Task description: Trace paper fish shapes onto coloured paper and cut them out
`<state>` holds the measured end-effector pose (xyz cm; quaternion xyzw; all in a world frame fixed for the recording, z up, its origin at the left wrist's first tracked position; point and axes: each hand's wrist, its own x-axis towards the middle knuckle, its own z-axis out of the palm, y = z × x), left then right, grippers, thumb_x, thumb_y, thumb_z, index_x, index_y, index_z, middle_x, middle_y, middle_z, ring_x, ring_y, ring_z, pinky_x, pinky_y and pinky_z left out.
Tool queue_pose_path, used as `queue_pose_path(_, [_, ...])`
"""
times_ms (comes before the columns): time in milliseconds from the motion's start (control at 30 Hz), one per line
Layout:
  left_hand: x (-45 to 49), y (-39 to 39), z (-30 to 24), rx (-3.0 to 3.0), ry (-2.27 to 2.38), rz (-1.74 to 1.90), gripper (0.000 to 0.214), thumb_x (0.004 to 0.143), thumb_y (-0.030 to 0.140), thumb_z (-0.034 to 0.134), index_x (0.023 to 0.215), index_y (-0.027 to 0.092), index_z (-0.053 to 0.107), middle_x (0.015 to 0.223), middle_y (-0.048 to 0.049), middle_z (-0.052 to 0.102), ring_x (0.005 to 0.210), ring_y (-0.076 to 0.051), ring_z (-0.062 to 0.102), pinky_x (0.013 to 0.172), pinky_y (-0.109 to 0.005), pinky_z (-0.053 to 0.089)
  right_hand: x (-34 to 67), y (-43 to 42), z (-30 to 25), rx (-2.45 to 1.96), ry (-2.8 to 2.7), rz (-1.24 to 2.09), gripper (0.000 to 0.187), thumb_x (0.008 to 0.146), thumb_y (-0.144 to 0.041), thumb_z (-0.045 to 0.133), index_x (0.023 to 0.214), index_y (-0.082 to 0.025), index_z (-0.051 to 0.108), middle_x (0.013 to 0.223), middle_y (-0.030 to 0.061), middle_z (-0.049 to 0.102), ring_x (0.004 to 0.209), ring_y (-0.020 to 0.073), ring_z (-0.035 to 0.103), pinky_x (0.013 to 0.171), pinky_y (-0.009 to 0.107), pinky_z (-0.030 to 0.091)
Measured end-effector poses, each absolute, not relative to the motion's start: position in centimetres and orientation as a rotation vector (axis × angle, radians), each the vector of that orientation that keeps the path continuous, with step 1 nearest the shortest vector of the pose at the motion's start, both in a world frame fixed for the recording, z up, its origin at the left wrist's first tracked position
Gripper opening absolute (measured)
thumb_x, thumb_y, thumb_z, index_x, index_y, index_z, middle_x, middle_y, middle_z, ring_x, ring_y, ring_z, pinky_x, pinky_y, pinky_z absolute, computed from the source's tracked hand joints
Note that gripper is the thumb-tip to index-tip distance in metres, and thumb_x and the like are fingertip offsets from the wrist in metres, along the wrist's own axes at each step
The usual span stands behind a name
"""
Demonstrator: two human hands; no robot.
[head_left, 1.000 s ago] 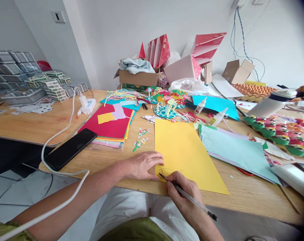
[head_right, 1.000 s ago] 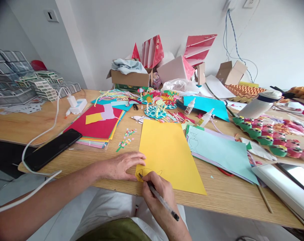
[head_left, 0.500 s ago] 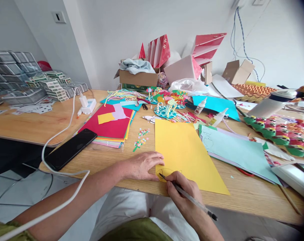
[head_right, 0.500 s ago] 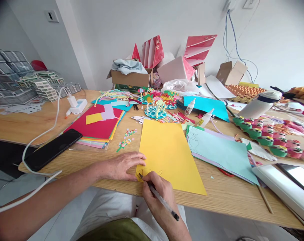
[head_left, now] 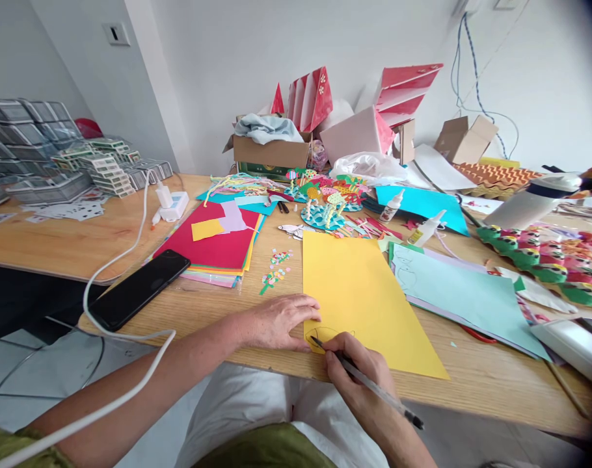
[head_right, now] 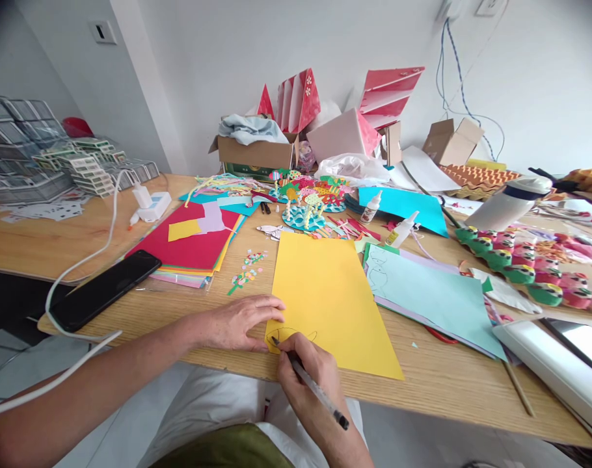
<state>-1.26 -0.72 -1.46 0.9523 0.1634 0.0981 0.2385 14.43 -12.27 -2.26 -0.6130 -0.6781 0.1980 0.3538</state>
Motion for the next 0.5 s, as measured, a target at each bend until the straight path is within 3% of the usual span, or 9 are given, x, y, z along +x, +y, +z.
queue_pose_path(333, [-1.2, -0.7, -1.6, 2.605, 0.444, 0.269, 0.044, 0.072, 0.031, 0.066, 0.110, 0.013, 0.053, 0.126, -0.0154, 0.047, 0.116, -0.024, 0.045, 0.098, -0.033, 0.034, 14.4, -12.3, -2.4, -1.560, -1.726, 0.518, 0.013, 0.078, -0.022, 0.044, 0.068, -0.019, 0.052, 0.048, -0.0052, 0.050, 0.041, 0.0090, 0.044, 0.041, 0.019, 0.033])
queue_pose_path(500, [-1.3, -0.7, -1.5, 2.593, 0.433, 0.267, 0.046, 0.072, 0.035, 0.066, 0.110, 0.013, 0.053, 0.125, -0.0161, 0.047, 0.116, -0.025, 0.044, 0.098, -0.035, 0.035, 15.3, -13.5, -2.2, -1.527, -1.455, 0.554, 0.015, 0.081, -0.028, 0.045, 0.071, -0.020, 0.053, 0.053, -0.0027, 0.053, 0.047, 0.0115, 0.049, 0.044, 0.021, 0.038])
